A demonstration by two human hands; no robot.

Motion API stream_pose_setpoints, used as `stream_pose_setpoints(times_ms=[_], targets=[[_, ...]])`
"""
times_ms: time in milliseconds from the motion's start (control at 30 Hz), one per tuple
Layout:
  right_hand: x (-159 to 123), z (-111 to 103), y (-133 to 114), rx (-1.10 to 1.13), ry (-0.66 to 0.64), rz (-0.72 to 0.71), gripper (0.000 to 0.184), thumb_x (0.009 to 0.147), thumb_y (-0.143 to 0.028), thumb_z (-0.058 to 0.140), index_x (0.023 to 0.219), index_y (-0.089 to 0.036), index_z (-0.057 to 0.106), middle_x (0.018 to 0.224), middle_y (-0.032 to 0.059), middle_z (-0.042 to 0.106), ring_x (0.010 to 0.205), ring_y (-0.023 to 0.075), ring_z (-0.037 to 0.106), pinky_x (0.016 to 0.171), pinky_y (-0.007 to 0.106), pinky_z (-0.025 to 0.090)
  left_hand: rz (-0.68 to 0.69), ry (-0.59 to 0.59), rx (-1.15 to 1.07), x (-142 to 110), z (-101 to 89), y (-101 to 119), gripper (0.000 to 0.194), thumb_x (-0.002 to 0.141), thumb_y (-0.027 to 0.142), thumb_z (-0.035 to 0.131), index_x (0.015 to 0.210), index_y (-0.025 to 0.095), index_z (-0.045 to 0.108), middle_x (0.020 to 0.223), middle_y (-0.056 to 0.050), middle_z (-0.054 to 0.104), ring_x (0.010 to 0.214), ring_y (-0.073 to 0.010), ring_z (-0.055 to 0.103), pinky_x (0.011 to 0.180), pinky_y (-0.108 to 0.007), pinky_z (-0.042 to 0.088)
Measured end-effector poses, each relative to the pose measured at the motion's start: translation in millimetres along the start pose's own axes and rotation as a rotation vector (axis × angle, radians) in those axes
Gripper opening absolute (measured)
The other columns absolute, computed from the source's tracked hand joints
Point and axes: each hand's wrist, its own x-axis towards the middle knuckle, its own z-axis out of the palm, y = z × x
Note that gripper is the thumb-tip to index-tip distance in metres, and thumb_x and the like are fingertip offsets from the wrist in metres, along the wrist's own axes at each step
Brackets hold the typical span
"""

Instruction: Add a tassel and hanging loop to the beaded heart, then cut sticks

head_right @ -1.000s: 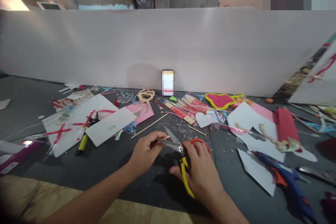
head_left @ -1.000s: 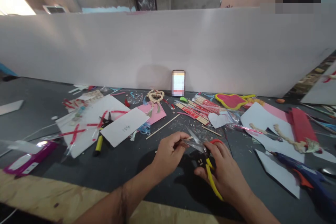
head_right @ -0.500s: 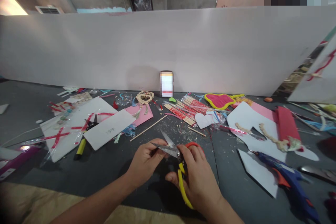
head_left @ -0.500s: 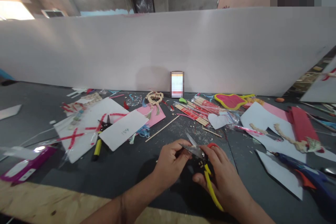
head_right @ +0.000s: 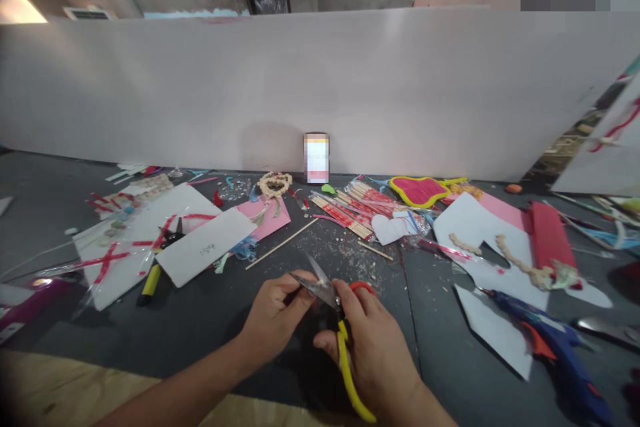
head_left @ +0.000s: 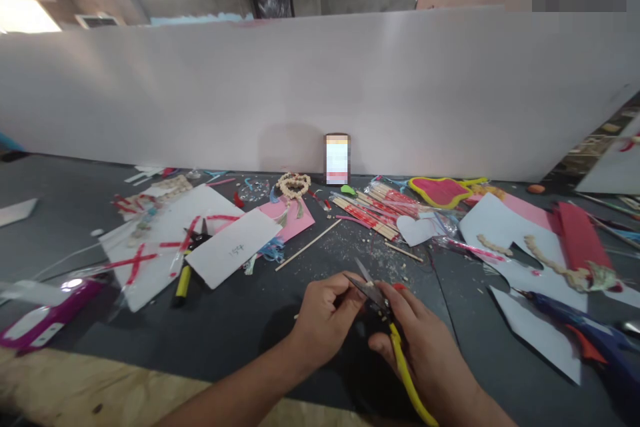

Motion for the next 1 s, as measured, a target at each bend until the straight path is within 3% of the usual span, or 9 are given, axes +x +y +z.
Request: stream_pose_setpoints(times_ms=[333,500,667,833,1000], targets=[[-1.5,-5.9,0.5,-0.109,0.010,0.018,0.037,0.088,-0.038,0.042,0.115,-0.016,0.054,0.091,0.0113,0.067,0.073,0.0208,0.066,0.061,0.031,0.054,-0.060,0.007,0.004,-1.1,4.4,1.0,0.025,0.086,0.030,0.047,0.072,0.015,0.061,0.070,-0.002,0.062,0.064,-0.0115,0.058,0.060,-0.019,0.044],[0.3,-5.5,0.5,-0.106,-0.008,0.039,0.037,0.087,-0.039,0.043,0.117,-0.017,0.052,0.093,0.0112,0.066,0.078,0.0209,0.065,0.064,0.031,0.053,-0.083,0.028,-0.015,0.5,2.0,-1.1,0.016,0.084,0.029,0.052,0.083,0.016,0.062,0.074,-0.001,0.065,0.066,-0.0123,0.062,0.062,-0.020,0.047],[1.9,-7.3,-3.3,-0.121,-0.009,0.013,0.039,0.086,-0.039,0.044,0.117,-0.017,0.050,0.097,0.0119,0.064,0.085,0.0227,0.064,0.067,0.032,0.053,-0.059,0.044,-0.025,0.0,0.9,2.8,0.022,0.083,0.027,0.050,0.068,0.016,0.060,0.067,-0.001,0.063,0.060,-0.0111,0.060,0.057,-0.019,0.044],[2.0,-8.6,-6.3,-0.135,-0.006,-0.019,0.052,0.077,-0.049,0.054,0.118,-0.017,0.047,0.099,0.0132,0.062,0.089,0.0269,0.061,0.069,0.037,0.053,-0.157,-0.036,-0.155,-1.8,-1.7,10.0,0.016,0.081,0.030,0.052,0.075,0.016,0.057,0.055,0.001,0.060,0.052,-0.0108,0.057,0.054,-0.020,0.042],[2.5,-6.2,-4.8,-0.158,0.042,-0.081,0.062,0.071,-0.054,0.059,0.117,-0.015,0.047,0.100,0.0157,0.062,0.094,0.0314,0.059,0.074,0.043,0.051,-0.230,-0.185,-0.319,1.1,-6.7,12.1,0.019,0.076,0.032,0.060,0.068,0.015,0.054,0.051,0.002,0.057,0.050,-0.0094,0.052,0.058,-0.021,0.040]])
